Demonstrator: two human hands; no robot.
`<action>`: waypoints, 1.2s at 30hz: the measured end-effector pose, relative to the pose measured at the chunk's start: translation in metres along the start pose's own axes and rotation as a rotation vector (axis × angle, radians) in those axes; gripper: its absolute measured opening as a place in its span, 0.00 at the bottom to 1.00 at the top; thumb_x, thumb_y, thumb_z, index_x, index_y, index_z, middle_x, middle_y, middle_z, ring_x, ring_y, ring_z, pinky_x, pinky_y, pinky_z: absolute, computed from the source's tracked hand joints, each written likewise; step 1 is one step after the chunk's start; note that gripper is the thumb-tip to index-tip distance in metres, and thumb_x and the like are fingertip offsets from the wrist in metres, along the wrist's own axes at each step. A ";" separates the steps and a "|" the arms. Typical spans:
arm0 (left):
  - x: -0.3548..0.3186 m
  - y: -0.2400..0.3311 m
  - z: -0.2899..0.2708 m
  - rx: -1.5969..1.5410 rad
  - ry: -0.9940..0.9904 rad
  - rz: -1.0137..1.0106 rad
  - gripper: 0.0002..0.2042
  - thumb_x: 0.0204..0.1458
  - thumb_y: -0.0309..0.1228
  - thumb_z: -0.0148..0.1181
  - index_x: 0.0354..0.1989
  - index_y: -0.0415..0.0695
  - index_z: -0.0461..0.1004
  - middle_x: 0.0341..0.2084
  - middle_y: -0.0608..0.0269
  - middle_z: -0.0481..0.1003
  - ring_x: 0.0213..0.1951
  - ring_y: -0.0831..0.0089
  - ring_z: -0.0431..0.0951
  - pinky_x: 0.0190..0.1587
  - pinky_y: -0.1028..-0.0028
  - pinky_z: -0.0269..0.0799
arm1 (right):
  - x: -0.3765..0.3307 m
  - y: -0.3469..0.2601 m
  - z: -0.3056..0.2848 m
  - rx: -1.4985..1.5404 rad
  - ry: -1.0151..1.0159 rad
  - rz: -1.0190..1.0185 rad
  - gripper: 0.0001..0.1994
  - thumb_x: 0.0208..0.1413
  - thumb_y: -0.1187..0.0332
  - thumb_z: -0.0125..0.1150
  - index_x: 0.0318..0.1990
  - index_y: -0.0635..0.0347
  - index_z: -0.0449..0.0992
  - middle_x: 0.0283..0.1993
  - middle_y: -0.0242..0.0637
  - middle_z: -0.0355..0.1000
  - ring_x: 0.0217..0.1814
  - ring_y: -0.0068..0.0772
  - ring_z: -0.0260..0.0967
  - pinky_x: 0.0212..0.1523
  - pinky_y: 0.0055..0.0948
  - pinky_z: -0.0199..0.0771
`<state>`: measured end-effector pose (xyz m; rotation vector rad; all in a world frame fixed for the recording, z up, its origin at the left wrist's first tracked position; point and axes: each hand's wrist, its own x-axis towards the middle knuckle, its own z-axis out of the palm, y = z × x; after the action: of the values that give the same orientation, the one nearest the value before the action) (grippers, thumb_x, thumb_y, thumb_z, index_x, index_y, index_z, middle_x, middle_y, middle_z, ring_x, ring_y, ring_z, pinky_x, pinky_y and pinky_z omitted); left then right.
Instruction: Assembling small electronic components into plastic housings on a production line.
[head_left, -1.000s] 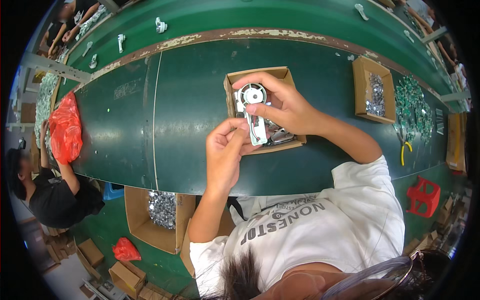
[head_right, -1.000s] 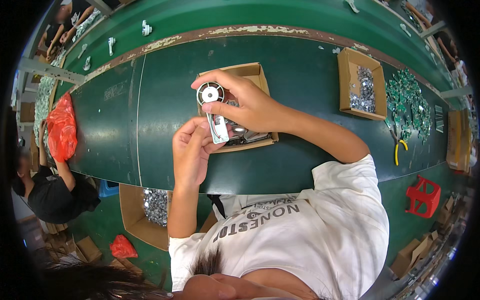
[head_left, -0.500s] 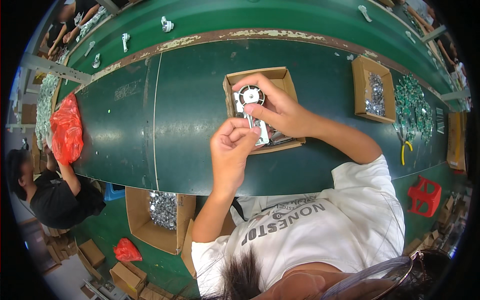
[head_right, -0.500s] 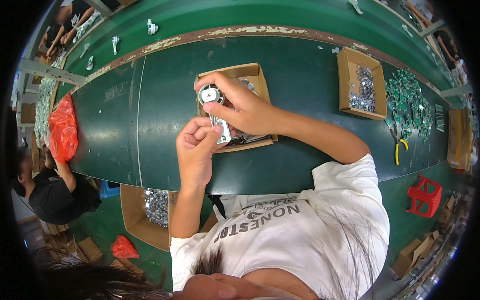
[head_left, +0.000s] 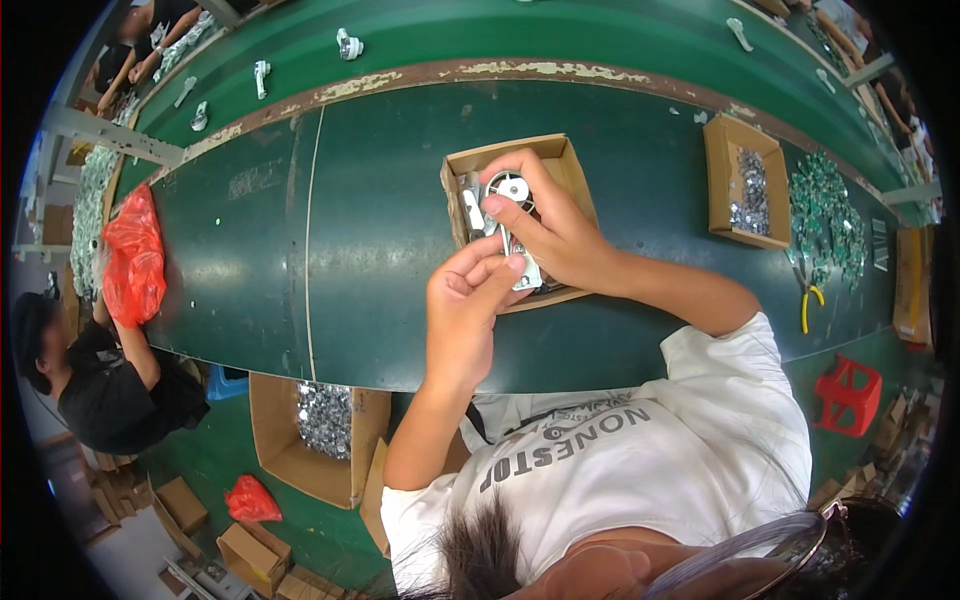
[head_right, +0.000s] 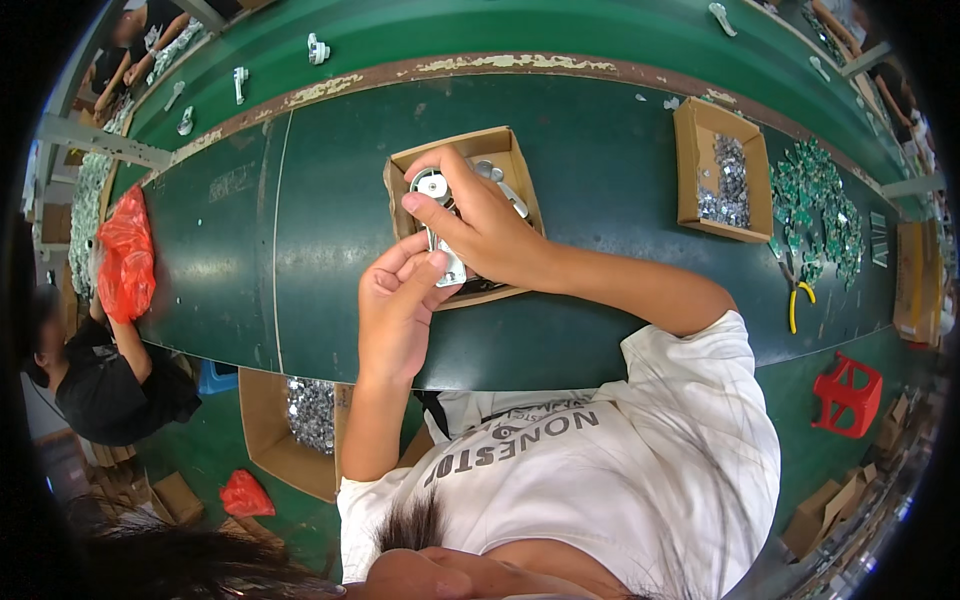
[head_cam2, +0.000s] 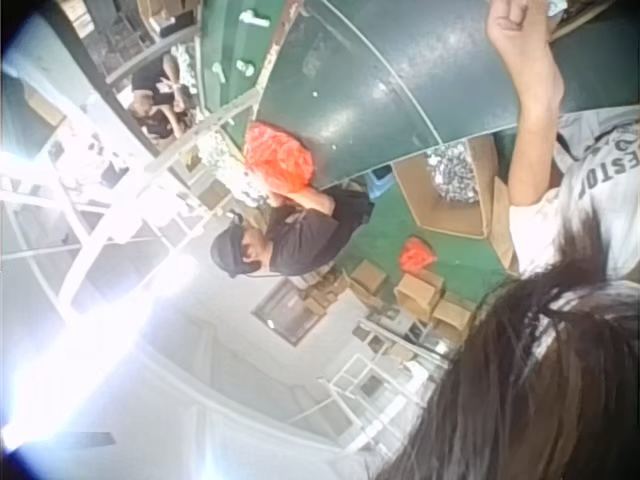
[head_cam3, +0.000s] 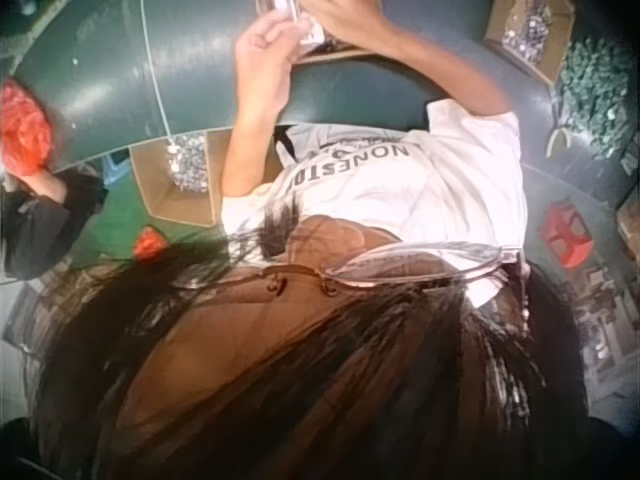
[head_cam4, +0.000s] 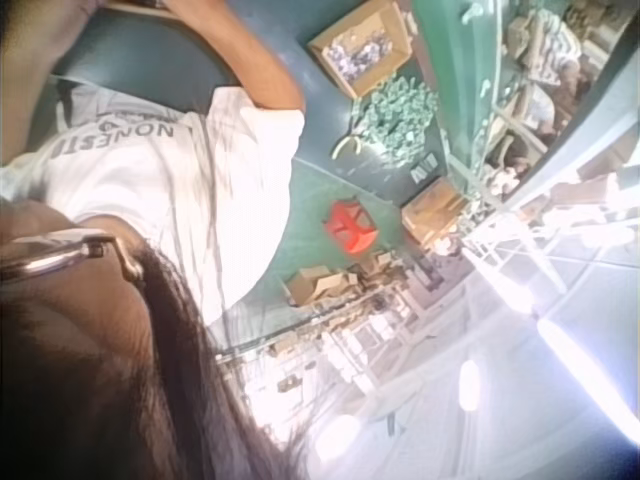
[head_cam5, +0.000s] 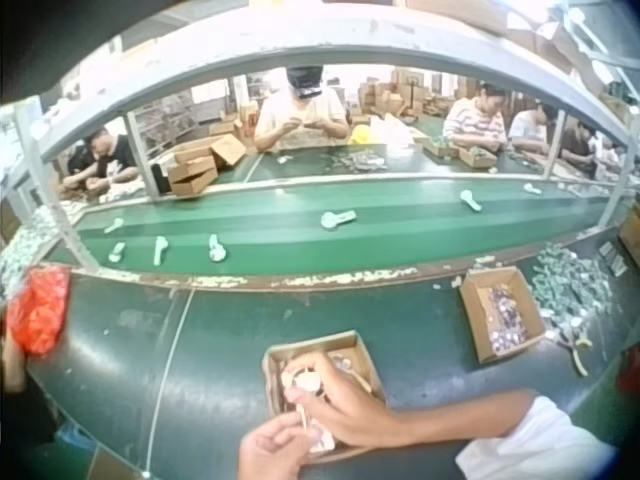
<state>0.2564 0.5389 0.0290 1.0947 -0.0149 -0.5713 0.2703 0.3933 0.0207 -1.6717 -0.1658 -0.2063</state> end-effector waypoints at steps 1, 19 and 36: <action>-0.001 0.003 0.000 -0.037 -0.004 -0.061 0.12 0.54 0.25 0.57 0.45 0.34 0.70 0.33 0.61 0.78 0.35 0.78 0.78 0.39 0.76 0.76 | 0.000 0.000 0.000 0.027 -0.011 0.040 0.13 0.59 0.65 0.53 0.46 0.60 0.62 0.32 0.38 0.68 0.31 0.26 0.65 0.30 0.27 0.64; -0.003 -0.005 0.023 0.132 0.077 0.203 0.13 0.52 0.26 0.59 0.45 0.36 0.70 0.36 0.61 0.75 0.35 0.77 0.77 0.30 0.79 0.75 | -0.003 0.000 -0.012 0.014 -0.003 -0.195 0.13 0.58 0.73 0.50 0.49 0.59 0.61 0.44 0.37 0.62 0.47 0.25 0.62 0.44 0.26 0.66; 0.023 0.001 0.043 0.489 0.021 0.262 0.29 0.47 0.22 0.59 0.58 0.49 0.56 0.26 0.67 0.75 0.36 0.78 0.72 0.37 0.80 0.68 | 0.001 0.012 -0.061 0.110 -0.033 -0.016 0.18 0.41 0.64 0.68 0.35 0.65 0.68 0.31 0.40 0.67 0.36 0.34 0.65 0.35 0.32 0.65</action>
<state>0.2644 0.4931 0.0435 1.5448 -0.2886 -0.3236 0.2713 0.3311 0.0158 -1.5650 -0.2111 -0.1786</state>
